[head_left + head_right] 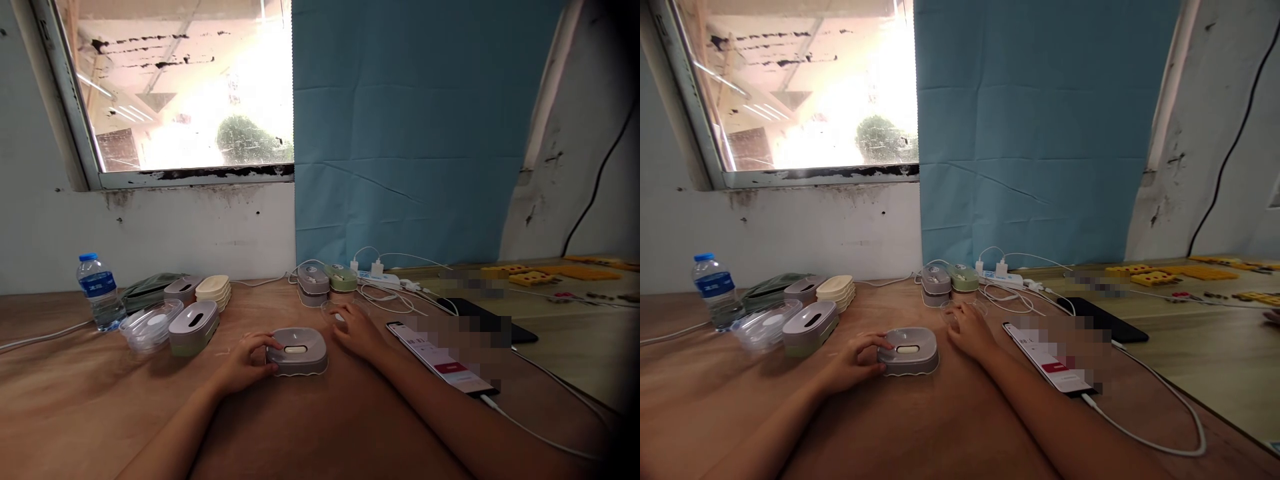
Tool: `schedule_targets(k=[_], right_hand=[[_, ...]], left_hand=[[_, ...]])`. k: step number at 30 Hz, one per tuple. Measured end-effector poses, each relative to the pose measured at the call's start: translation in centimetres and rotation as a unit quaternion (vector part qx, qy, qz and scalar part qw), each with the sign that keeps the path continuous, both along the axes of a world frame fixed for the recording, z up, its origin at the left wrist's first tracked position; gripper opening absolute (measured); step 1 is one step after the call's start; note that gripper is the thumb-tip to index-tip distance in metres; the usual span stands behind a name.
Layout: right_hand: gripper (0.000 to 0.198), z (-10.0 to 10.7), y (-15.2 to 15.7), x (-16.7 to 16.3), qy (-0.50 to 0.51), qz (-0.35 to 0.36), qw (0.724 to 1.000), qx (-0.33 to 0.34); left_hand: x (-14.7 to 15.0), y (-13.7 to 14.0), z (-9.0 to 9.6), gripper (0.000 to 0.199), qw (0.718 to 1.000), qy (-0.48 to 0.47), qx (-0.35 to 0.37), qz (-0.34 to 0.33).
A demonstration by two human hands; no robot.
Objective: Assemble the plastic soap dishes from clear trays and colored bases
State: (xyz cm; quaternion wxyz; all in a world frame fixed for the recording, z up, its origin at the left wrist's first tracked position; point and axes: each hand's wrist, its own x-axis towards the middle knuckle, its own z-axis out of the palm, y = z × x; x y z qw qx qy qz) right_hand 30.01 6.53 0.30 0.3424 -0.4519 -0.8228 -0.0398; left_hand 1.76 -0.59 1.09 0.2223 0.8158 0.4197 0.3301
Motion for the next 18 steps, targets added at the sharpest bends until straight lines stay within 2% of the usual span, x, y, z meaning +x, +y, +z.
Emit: schedule_targets(k=[3,6,15,17,18], right_hand=[[0.018,-0.9,0.6,0.4,-0.002,-0.049,0.999,-0.015],[0.012,-1.0,0.8,0.4,0.006,-0.055,0.998,-0.037],[0.015,3.0,-2.1,0.2,0.133,0.065,0.989,-0.014],[0.016,3.4,-3.0,-0.4,0.199,0.092,0.976,-0.012],[0.016,3.4,-3.3,-0.7,0.258,0.117,0.959,-0.024]], left_hand=[[-0.1,0.2,-0.5,0.031,1.0,0.015,-0.002,-0.004],[-0.2,0.3,-0.7,0.029,0.999,0.029,-0.003,-0.013],[-0.7,-0.4,0.4,0.033,0.998,0.022,-0.038,-0.036],[-0.6,-0.6,0.8,0.03,0.997,0.017,-0.052,-0.047],[-0.5,-0.7,0.9,0.028,0.996,0.01,-0.062,-0.057]])
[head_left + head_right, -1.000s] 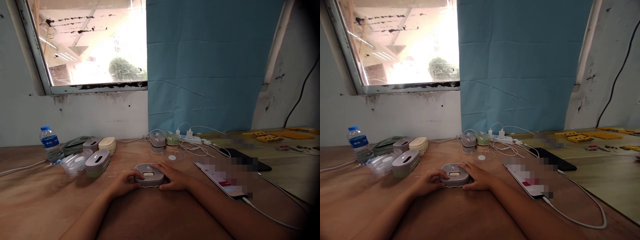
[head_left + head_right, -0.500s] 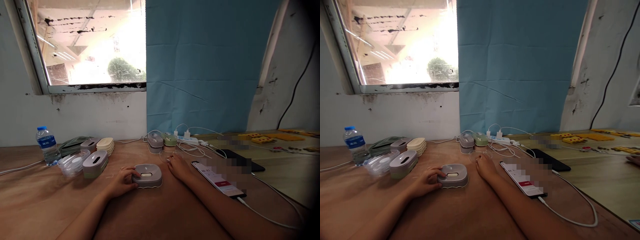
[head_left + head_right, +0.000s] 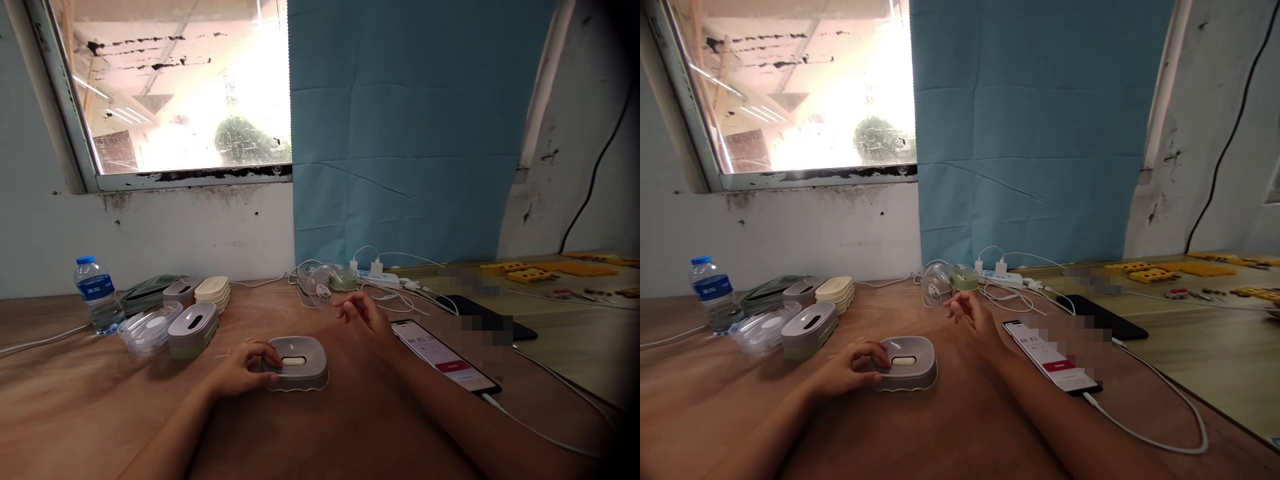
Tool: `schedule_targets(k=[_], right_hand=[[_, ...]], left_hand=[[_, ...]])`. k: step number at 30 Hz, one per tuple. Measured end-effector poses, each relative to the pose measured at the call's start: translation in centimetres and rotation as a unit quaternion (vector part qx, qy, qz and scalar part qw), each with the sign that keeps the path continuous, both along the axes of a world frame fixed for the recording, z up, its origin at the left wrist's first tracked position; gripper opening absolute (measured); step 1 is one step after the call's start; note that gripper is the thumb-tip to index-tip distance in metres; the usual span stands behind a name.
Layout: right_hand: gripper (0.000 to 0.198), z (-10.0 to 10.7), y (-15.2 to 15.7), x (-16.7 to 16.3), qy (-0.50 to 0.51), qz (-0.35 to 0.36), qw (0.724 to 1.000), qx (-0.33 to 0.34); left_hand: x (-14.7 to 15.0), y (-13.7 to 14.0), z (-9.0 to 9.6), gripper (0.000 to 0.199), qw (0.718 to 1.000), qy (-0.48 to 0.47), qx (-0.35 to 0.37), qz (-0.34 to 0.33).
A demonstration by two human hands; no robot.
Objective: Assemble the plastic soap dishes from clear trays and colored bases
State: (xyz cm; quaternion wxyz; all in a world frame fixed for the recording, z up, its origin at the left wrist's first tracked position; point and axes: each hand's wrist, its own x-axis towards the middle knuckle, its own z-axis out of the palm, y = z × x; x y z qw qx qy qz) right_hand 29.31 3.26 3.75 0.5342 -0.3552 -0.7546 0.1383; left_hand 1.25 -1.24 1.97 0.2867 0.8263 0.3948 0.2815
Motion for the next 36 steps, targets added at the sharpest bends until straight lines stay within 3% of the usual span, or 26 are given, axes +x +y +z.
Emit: schedule_targets(k=[1,3,5,11,17,22,27,30,36], right_hand=[[0.015,0.0,-0.3,-0.3,0.076,0.04,0.996,-0.026],[0.016,0.1,-0.6,-0.9,0.223,0.125,0.962,-0.096],[0.021,0.3,-0.9,-1.3,0.292,0.172,0.929,-0.151],[0.027,0.8,-2.1,-2.2,0.316,0.212,0.897,-0.223],[0.026,0.6,-3.4,-3.2,0.311,0.265,0.873,-0.266],[0.025,0.1,-4.2,-4.1,0.326,0.308,0.843,-0.298],[0.022,-0.4,-4.9,-4.8,0.323,0.326,0.816,-0.351],[0.024,-0.7,-5.1,-5.0,0.28,0.332,0.828,-0.354],[0.03,-1.1,-4.6,-4.9,0.154,0.209,0.929,-0.264]], left_hand=[[0.1,0.0,0.1,0.027,1.0,-0.009,-0.015,-0.012],[0.1,-0.1,0.1,0.026,0.998,-0.03,-0.042,-0.033],[0.2,-0.1,0.1,0.025,0.998,-0.036,-0.037,-0.034],[0.6,-0.9,1.1,0.025,0.993,-0.017,0.108,0.038],[1.3,-1.8,1.7,0.029,0.977,-0.05,0.192,0.08],[2.1,-1.5,0.4,0.067,0.968,-0.164,0.187,0.034],[2.9,-1.6,-0.1,0.089,0.968,-0.19,0.142,0.087],[3.0,-1.5,0.0,0.089,0.969,-0.194,0.111,0.103],[2.2,-1.4,1.1,0.078,0.977,-0.157,0.027,0.139]])
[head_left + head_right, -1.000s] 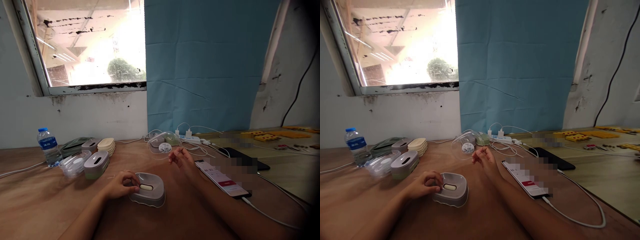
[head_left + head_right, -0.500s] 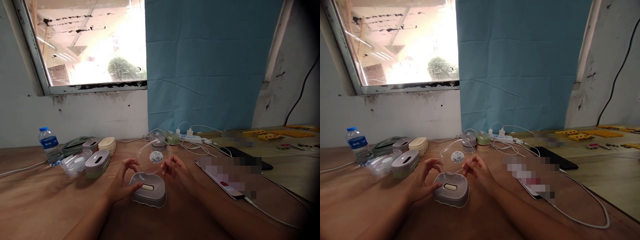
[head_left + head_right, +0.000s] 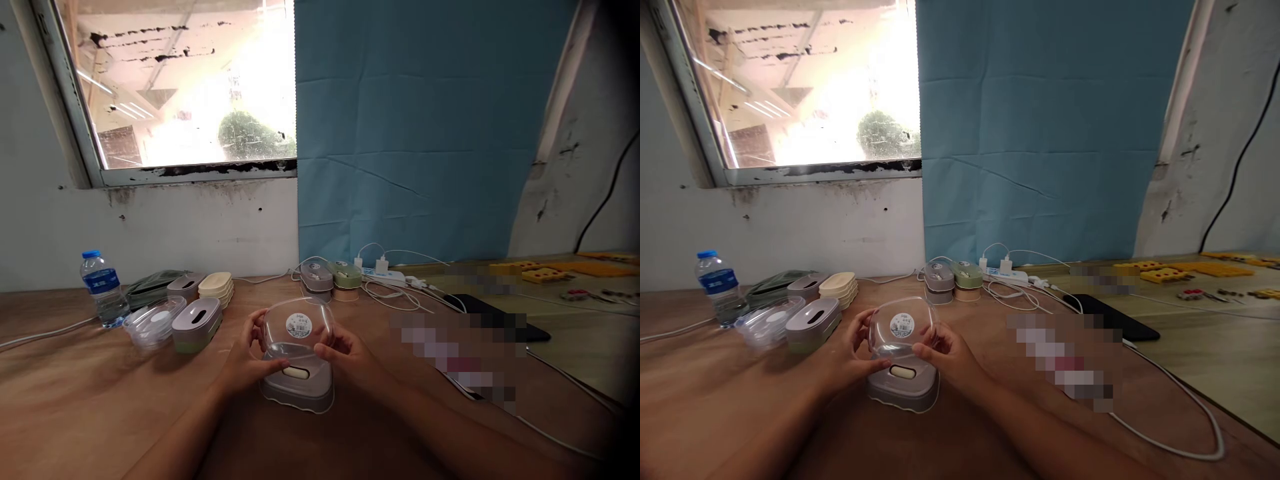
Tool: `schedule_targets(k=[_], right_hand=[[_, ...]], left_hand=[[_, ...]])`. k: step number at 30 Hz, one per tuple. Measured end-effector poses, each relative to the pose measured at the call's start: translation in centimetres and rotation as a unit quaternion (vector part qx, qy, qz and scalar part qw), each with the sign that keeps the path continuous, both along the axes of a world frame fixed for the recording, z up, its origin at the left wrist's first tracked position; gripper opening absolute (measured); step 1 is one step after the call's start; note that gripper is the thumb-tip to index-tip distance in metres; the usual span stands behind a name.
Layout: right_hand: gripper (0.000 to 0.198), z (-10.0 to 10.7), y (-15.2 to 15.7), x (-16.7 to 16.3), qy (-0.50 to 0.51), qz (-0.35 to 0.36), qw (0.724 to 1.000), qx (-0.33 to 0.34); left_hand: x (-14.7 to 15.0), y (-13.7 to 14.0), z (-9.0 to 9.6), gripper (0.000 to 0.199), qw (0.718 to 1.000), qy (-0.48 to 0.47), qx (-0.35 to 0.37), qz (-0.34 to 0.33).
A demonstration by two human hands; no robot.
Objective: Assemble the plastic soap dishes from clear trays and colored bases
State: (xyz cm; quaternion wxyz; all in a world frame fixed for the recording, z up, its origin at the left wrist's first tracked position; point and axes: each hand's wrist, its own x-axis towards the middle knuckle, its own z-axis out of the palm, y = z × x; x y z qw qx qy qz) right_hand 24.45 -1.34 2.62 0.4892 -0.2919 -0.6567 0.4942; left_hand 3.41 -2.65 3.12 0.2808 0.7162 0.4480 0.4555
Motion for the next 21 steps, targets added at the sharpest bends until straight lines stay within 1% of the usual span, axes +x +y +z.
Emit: schedule_targets(k=[2,4,6,8,11,14,16,21], right_hand=[[0.036,-0.2,0.1,0.2,-0.057,-0.041,0.997,0.03],[0.043,-0.3,0.1,0.4,-0.138,-0.092,0.982,0.092],[0.046,-0.3,0.1,0.7,-0.234,-0.136,0.948,0.165],[0.048,-0.1,0.1,0.9,-0.314,-0.15,0.914,0.208],[0.05,0.3,0.2,1.3,-0.387,-0.141,0.88,0.238],[0.052,0.5,0.4,1.6,-0.428,-0.122,0.856,0.262],[0.053,0.5,0.5,1.8,-0.453,-0.103,0.845,0.264],[0.054,0.3,1.0,2.4,-0.5,-0.055,0.826,0.256]], left_hand=[[-0.7,0.3,-0.1,0.077,0.999,0.03,-0.004,-0.008],[-1.4,0.8,-0.5,0.076,0.997,0.064,0.008,-0.029],[-2.2,1.3,-1.0,0.072,0.994,0.098,0.013,-0.051],[-2.8,1.7,-1.5,0.066,0.991,0.116,0.004,-0.068],[-3.4,2.0,-1.8,0.062,0.988,0.102,-0.036,-0.109],[-3.6,2.2,-2.0,0.064,0.981,0.066,-0.092,-0.155],[-3.7,2.3,-2.1,0.063,0.978,0.055,-0.11,-0.169],[-3.7,2.6,-2.3,0.062,0.975,0.069,-0.119,-0.175]])
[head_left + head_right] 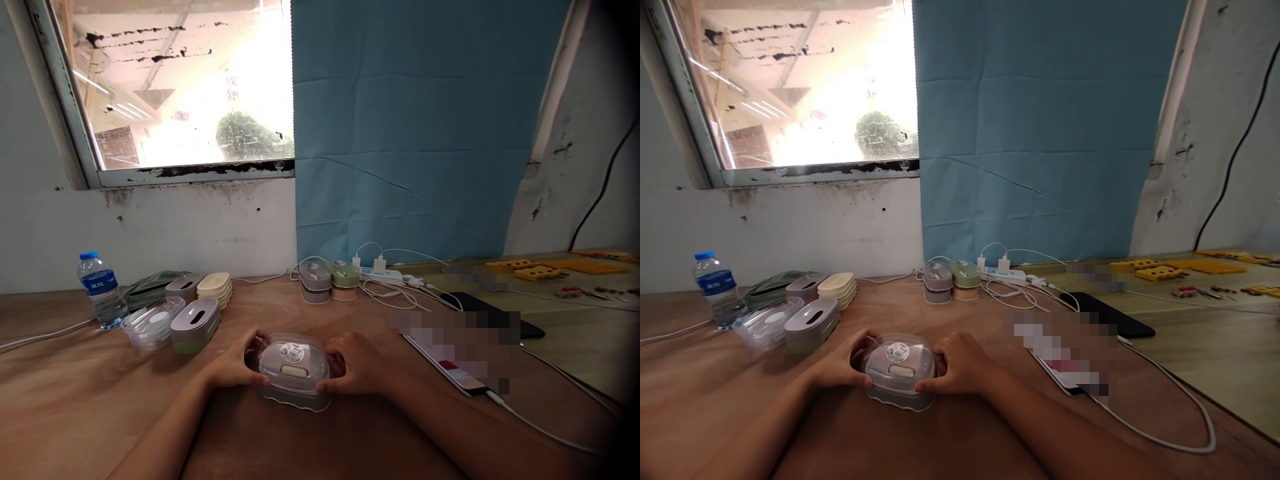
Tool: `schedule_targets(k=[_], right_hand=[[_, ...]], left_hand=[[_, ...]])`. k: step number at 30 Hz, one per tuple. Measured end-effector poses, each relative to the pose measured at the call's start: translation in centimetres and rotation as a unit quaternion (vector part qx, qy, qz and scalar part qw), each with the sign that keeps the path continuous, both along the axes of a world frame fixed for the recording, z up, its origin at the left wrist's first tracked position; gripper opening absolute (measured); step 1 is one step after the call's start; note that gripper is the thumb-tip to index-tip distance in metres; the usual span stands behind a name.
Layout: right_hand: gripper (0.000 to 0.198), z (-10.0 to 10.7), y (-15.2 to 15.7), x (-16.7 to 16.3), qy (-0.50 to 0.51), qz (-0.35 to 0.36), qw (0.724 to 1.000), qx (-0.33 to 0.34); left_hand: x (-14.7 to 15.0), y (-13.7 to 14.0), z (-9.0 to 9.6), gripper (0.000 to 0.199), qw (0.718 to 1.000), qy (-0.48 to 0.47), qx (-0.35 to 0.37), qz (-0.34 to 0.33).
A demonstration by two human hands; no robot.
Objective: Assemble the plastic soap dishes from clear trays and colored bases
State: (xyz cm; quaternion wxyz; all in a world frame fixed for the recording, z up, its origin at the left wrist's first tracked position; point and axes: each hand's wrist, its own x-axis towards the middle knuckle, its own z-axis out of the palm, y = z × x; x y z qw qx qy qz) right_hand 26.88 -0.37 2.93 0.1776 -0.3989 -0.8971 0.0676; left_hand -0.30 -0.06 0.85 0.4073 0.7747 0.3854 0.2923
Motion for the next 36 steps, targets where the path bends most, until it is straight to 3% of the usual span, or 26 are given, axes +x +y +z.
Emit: schedule_targets(k=[10,17,19,25,30,36], right_hand=[[0.056,-0.3,0.6,0.5,-0.032,0.043,0.999,0.012],[0.046,0.4,0.4,0.7,0.043,0.069,0.988,0.13],[0.047,0.7,0.1,0.5,0.076,0.097,0.984,0.125],[0.086,0.9,-0.4,0.1,0.022,0.215,0.975,0.061],[0.078,0.6,-0.2,0.2,0.022,0.233,0.972,0.022],[0.074,0.6,-0.1,0.2,0.026,0.233,0.971,0.042]], left_hand=[[-0.3,0.3,-0.3,0.066,0.999,0.039,-0.007,0.001],[-0.4,0.3,-0.4,0.071,0.998,0.056,0.007,0.007],[-0.4,0.3,-0.5,0.072,0.998,0.056,0.006,0.006],[-0.2,0.1,-0.3,0.072,0.998,0.056,0.001,0.009],[-0.2,-0.1,0.0,0.074,0.998,0.061,-0.01,0.011],[-0.4,0.4,-0.8,0.078,0.999,0.038,-0.012,0.001]])
